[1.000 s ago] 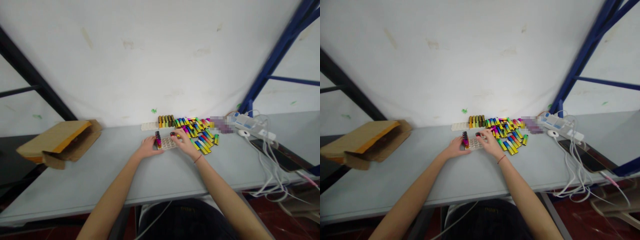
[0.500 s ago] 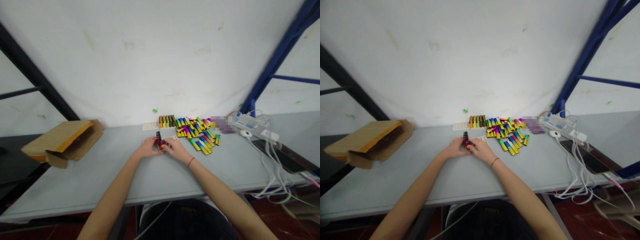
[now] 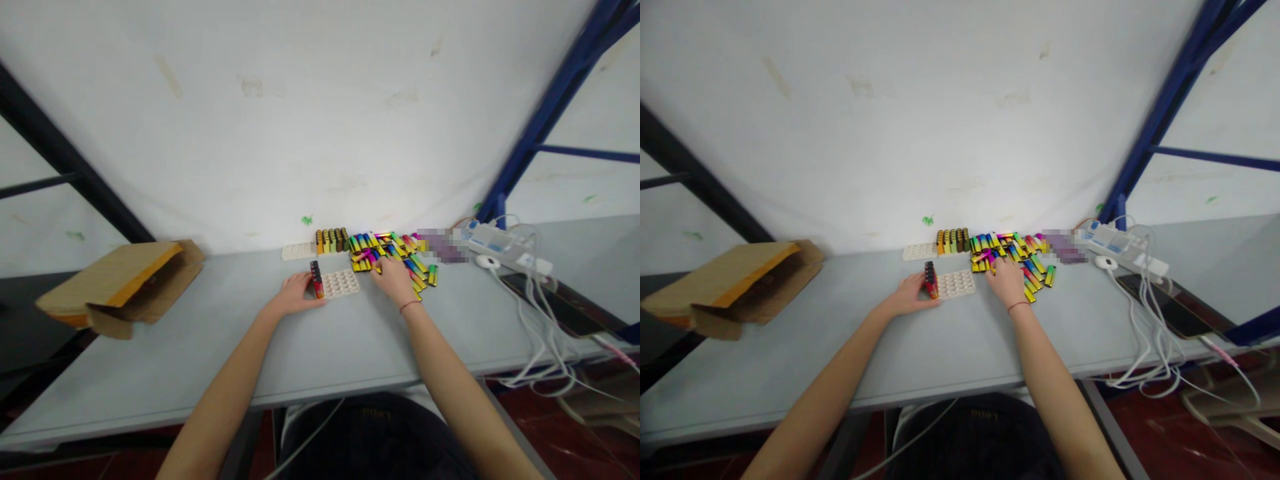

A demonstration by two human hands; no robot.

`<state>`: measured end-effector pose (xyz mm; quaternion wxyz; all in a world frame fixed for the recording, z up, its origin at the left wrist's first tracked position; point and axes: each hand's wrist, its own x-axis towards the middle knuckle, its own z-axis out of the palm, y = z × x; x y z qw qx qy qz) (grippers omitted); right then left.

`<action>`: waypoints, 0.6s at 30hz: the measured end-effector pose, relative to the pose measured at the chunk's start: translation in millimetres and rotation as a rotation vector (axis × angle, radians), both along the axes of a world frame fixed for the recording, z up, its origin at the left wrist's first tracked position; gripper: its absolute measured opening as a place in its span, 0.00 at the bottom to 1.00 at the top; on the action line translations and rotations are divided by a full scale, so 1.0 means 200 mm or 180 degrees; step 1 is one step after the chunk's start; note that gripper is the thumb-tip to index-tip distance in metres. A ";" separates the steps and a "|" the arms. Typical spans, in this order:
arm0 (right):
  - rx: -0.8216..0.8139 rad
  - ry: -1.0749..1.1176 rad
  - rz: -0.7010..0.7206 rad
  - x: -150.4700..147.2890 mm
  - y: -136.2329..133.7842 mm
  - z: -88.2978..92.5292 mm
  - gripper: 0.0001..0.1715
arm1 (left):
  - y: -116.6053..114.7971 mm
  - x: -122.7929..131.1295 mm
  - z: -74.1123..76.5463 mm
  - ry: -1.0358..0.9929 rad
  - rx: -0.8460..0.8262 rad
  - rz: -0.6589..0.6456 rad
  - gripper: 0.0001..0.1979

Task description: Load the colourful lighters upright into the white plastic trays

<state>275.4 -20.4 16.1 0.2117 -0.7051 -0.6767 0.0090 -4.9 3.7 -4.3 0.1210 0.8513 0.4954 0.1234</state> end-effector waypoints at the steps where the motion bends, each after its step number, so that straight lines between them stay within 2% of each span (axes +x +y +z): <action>1: -0.0197 -0.0158 -0.0258 0.04 -0.01 0.00 0.16 | 0.00 0.00 0.00 0.0006 0.0002 -0.0005 0.41; 4: -0.0650 -0.0461 -0.0511 0.08 -0.03 0.00 0.23 | 0.01 0.00 -0.01 0.0033 0.0002 0.0010 0.41; 7: -0.0772 -0.0513 -0.0342 0.06 -0.05 0.01 0.19 | 0.01 -0.01 -0.01 0.0059 -0.0022 0.0013 0.41; 12: -0.0743 -0.0294 0.0304 0.06 -0.02 0.01 0.09 | 0.00 -0.01 0.00 0.0053 -0.0004 0.0018 0.41; 15: -0.0534 0.0109 0.0813 0.07 0.00 0.00 0.04 | 0.00 -0.01 0.00 0.0051 0.0009 0.0005 0.40; 16: -0.0438 0.0325 0.0990 0.07 0.01 0.00 0.03 | 0.00 -0.01 0.00 0.0059 0.0007 0.0008 0.41; 18: -0.0190 0.0964 0.1287 0.06 0.01 0.00 0.09 | 0.00 -0.01 0.00 0.0059 0.0001 0.0017 0.41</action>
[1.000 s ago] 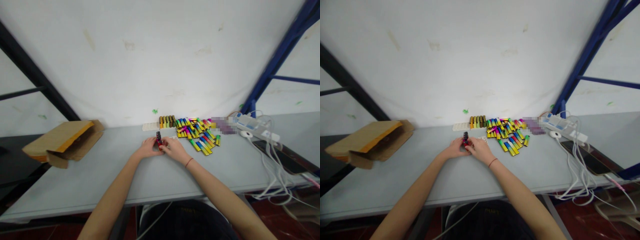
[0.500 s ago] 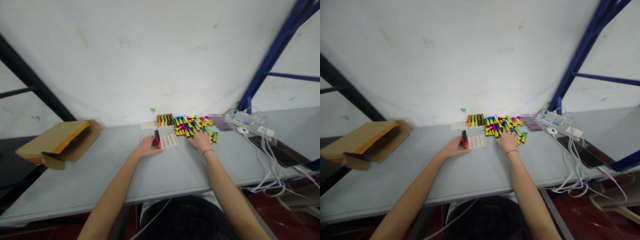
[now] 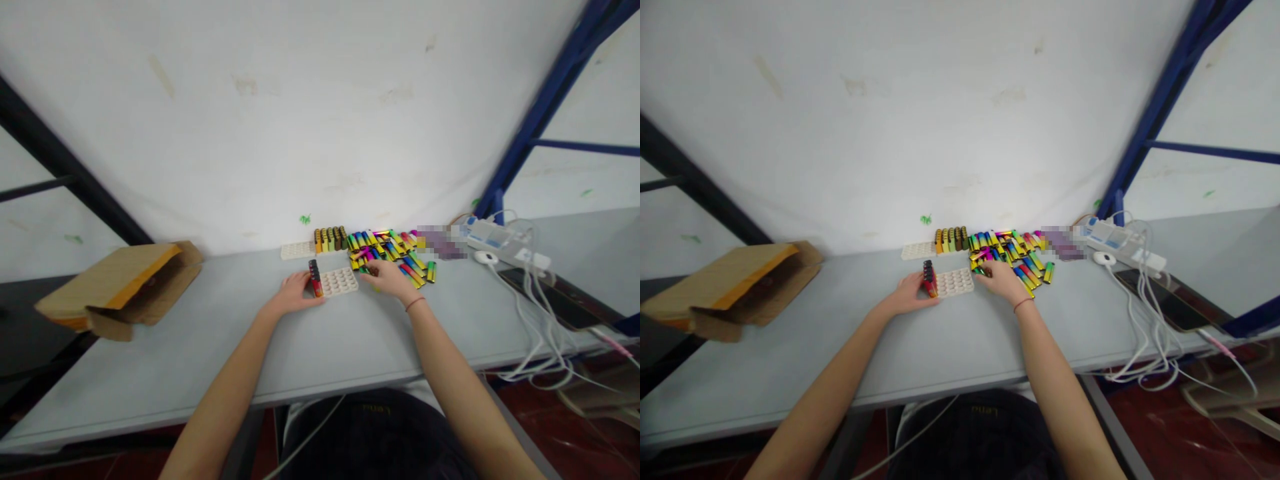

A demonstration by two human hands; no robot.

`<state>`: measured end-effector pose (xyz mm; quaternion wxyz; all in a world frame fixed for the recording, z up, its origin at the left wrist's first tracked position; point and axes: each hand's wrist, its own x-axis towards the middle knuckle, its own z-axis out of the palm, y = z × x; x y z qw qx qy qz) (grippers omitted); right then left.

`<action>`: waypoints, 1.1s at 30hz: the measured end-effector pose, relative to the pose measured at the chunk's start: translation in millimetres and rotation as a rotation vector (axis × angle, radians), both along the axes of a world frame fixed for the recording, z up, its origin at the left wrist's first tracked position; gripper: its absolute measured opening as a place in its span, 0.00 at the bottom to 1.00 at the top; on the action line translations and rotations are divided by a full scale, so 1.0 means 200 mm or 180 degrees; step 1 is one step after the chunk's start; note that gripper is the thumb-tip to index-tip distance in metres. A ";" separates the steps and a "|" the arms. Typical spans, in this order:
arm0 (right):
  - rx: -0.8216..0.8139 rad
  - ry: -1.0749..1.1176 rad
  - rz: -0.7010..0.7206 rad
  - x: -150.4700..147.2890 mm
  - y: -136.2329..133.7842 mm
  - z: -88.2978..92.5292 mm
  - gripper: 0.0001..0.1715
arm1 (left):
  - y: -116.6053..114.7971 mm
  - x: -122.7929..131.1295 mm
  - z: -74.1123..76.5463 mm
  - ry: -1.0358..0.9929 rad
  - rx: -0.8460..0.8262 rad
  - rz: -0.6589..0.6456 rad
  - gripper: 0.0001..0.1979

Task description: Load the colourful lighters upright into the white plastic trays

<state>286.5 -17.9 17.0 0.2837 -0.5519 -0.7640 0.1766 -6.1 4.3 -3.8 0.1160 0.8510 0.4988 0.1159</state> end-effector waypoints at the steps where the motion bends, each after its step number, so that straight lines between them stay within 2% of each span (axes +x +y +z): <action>1: 0.0048 0.0443 0.0093 -0.02 0.00 0.00 0.11 | 0.00 0.00 0.00 -0.0016 0.0001 -0.0004 0.41; 4: -0.0005 0.1858 0.0308 -0.10 -0.01 0.00 0.16 | 0.00 -0.01 0.00 -0.0072 -0.0015 -0.0038 0.40; 6: -0.0166 0.2471 0.0360 -0.16 -0.02 0.00 0.19 | 0.00 -0.01 0.01 -0.0091 -0.0056 -0.0057 0.40; 10: -0.0540 0.2998 0.0319 -0.24 -0.04 -0.01 0.22 | 0.00 -0.02 0.01 -0.0114 -0.0101 -0.0074 0.40; 16: -0.1197 0.3786 0.0135 -0.25 -0.03 -0.01 0.28 | -0.01 -0.02 0.01 -0.0059 -0.0089 -0.0031 0.41; 20: -0.1501 0.4136 0.0131 -0.24 -0.01 -0.02 0.32 | -0.01 -0.02 0.02 -0.0029 -0.0102 -0.0056 0.41; 28: -0.1163 0.4410 -0.0083 -0.25 0.00 0.00 0.31 | -0.01 -0.02 0.02 -0.0039 -0.0115 -0.0056 0.40; 31: -0.0938 0.4140 -0.0108 -0.25 0.00 -0.01 0.33 | -0.01 -0.02 0.02 -0.0043 -0.0106 -0.0053 0.41; 33: -0.0759 0.3826 -0.0359 -0.24 0.02 -0.03 0.35 | -0.01 -0.02 0.02 -0.0062 -0.0093 -0.0050 0.40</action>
